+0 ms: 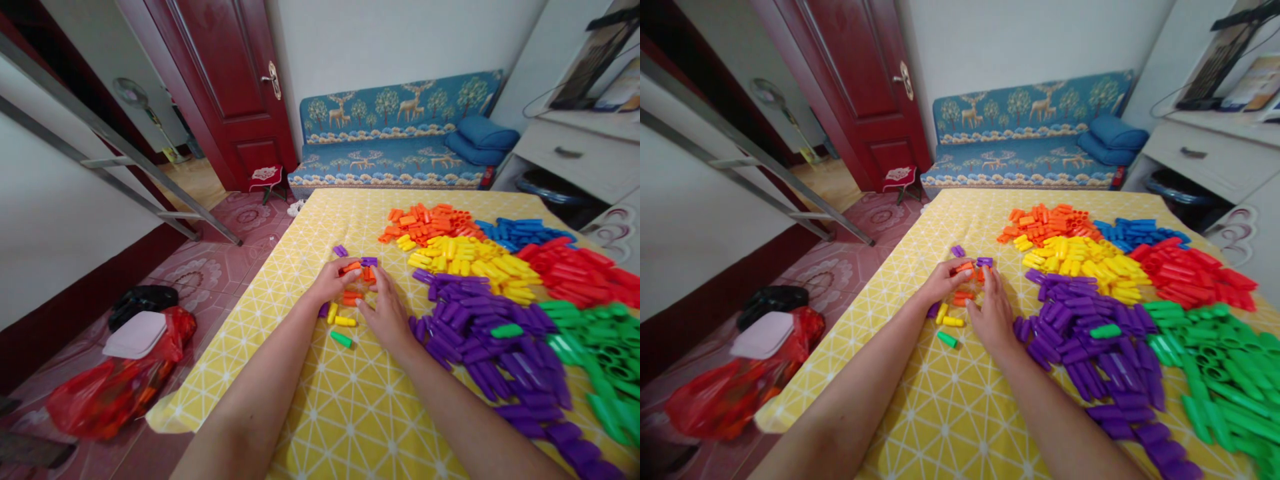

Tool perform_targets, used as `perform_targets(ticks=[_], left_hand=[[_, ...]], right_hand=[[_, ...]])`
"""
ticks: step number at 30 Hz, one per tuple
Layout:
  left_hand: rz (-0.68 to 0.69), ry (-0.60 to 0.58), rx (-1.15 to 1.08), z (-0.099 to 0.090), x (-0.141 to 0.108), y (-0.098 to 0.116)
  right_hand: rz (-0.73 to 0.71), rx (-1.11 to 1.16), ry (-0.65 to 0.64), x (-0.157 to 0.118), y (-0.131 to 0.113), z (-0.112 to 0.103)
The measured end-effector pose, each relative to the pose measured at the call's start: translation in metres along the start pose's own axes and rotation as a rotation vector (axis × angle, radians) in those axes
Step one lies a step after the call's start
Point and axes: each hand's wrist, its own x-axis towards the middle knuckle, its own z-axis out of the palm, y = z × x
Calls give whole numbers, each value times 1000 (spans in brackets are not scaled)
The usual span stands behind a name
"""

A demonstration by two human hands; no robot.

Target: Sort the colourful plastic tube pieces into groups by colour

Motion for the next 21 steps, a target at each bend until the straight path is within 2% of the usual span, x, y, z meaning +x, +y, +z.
perform_targets(ticks=[5,8,12,17,21], left_hand=[[54,-70,9,-1,1,2],[80,-87,51,-1,0,3],[35,-56,4,-1,0,-1],[-56,-24,-73,0,-1,-5],[-99,19,-127,-1,-1,-4]], right_hand=[[28,-181,-143,17,-9,-6],[93,-291,-194,25,-20,-11],[135,-368,-174,28,-29,-13],[110,-368,-146,28,-24,-12],[77,-218,-124,29,-11,-12]])
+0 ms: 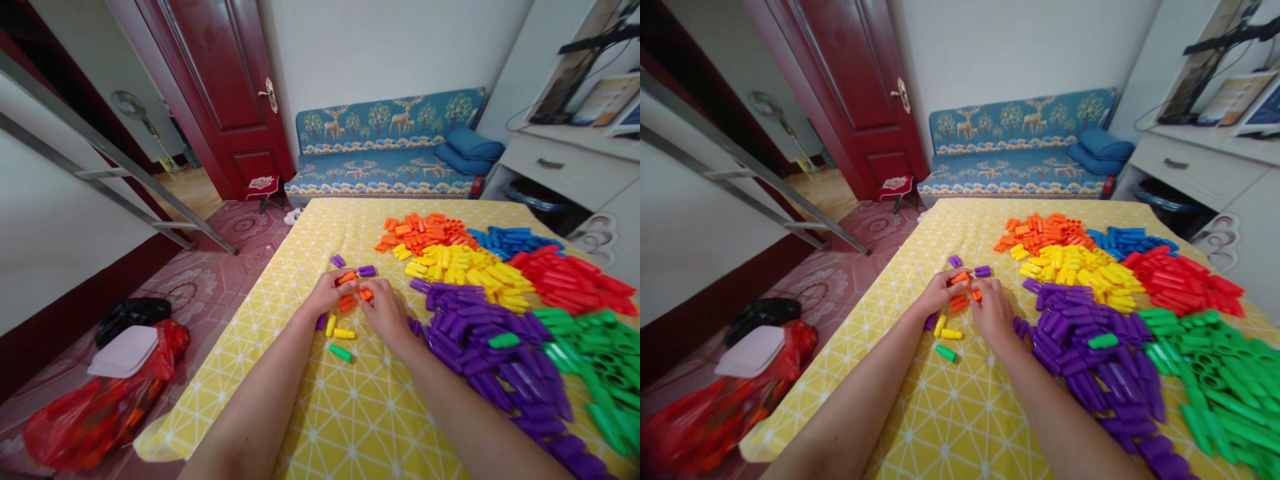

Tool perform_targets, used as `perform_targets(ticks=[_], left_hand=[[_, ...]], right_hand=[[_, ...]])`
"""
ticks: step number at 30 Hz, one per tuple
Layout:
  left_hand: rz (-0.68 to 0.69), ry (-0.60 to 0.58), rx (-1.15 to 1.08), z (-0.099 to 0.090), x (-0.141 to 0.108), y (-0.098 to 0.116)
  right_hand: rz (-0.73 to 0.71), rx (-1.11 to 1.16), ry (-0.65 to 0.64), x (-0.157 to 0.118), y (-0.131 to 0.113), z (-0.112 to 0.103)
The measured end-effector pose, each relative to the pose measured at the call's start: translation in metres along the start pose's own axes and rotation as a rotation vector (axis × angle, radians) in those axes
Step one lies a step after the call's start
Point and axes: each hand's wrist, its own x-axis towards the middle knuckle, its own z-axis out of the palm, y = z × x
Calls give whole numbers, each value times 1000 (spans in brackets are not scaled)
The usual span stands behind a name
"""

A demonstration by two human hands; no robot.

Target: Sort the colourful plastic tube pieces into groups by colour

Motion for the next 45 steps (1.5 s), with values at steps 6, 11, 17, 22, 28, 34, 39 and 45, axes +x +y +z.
perform_targets(ticks=[6,11,17,22,28,34,39,45], left_hand=[[-18,-13,-32,0,1,-1],[-13,-21,11,0,2,-3],[-31,-3,26,0,1,2],[-56,-3,1,0,1,1],[-24,51,-46,-1,2,-8],[-50,55,-49,-1,1,-4],[-52,56,-72,-1,1,-5],[-64,46,-48,-2,1,-5]], right_hand=[[156,403,-153,33,23,-25],[400,520,-2,97,44,-63],[547,573,329,160,72,-90],[312,409,224,143,67,-63],[-223,-207,-234,75,19,-27],[-209,-390,-308,30,2,-45],[-119,-465,-235,9,19,-89],[-97,-478,-134,-16,18,-106]])
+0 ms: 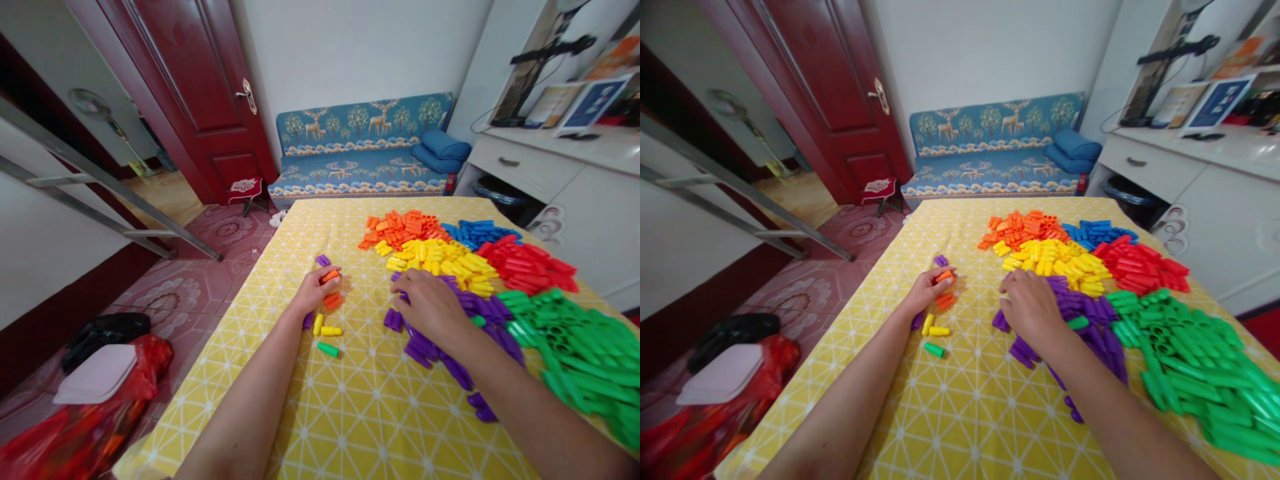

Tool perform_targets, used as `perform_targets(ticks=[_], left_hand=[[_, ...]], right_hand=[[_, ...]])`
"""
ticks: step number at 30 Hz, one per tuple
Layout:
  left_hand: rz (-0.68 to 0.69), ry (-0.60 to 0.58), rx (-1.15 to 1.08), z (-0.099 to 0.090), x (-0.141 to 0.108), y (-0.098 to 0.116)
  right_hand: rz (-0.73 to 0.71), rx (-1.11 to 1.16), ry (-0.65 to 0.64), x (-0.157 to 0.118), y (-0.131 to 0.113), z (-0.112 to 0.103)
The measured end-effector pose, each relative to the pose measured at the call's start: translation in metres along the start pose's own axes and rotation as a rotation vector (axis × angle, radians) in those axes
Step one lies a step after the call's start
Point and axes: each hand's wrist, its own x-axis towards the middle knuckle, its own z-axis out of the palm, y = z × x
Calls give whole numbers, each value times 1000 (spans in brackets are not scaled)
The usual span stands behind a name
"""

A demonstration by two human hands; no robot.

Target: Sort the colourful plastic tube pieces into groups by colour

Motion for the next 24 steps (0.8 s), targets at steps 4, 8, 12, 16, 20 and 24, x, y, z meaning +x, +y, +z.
perform_targets(ticks=[4,8,12,16,20,24], left_hand=[[-13,64,-43,-2,0,2],[-44,139,-240,-5,0,4],[-54,235,-440,-11,3,3],[-22,409,-496,-20,8,-2],[24,535,-491,-23,10,-7],[64,519,-397,-17,7,-7]], right_hand=[[-222,319,-46,-25,-52,26],[-453,386,-91,-42,-100,50],[-505,315,-56,-22,-106,66],[-292,261,60,10,-88,83],[-117,301,202,14,-78,88],[-399,420,166,4,-84,81]])
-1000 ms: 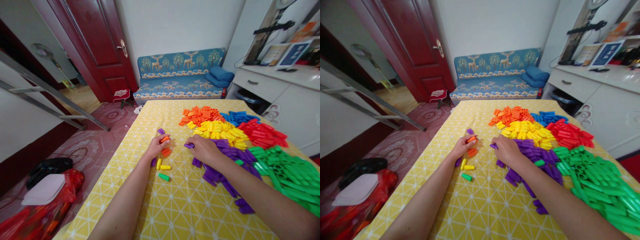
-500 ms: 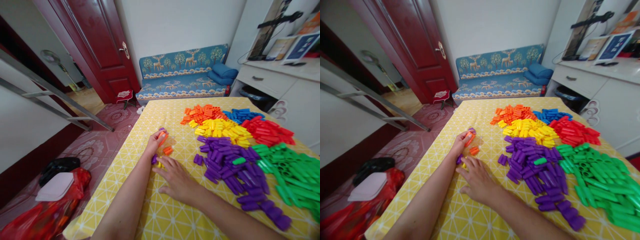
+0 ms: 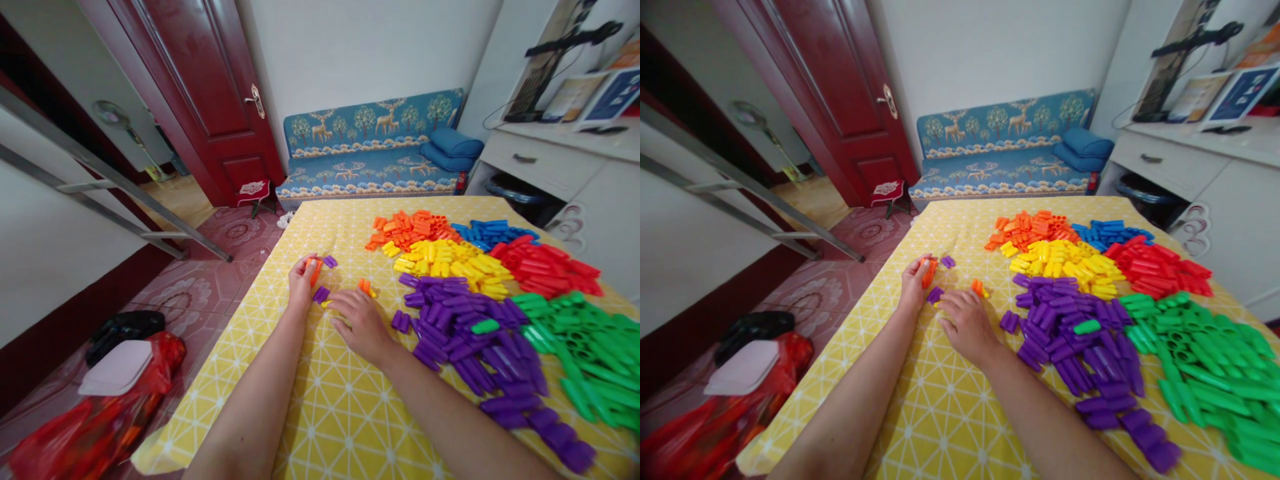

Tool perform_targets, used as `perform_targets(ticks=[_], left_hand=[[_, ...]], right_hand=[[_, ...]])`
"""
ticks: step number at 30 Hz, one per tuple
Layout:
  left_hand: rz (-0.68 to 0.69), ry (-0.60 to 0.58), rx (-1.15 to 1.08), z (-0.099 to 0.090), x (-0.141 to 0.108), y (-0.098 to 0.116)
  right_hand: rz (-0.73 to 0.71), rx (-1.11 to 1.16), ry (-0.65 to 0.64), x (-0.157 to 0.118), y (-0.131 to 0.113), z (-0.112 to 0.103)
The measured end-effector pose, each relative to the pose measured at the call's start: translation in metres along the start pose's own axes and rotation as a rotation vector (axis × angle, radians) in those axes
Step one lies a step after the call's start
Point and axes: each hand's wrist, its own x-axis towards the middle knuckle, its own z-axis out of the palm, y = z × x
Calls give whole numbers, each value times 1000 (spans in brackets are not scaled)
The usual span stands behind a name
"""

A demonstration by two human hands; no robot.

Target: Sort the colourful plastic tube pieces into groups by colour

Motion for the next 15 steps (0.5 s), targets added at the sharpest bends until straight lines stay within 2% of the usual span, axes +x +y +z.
perform_targets(ticks=[2,4,9,13,15], left_hand=[[12,-24,64,3,-3,2],[17,-43,111,5,-6,4],[-26,-114,147,9,-11,4],[-17,-341,259,15,-16,3],[43,-464,366,18,-19,3]], right_hand=[[-89,22,-109,1,-5,1],[-49,-25,-139,4,-6,4],[222,-124,38,11,6,6],[390,-166,233,8,13,3],[459,-165,270,6,15,4]])
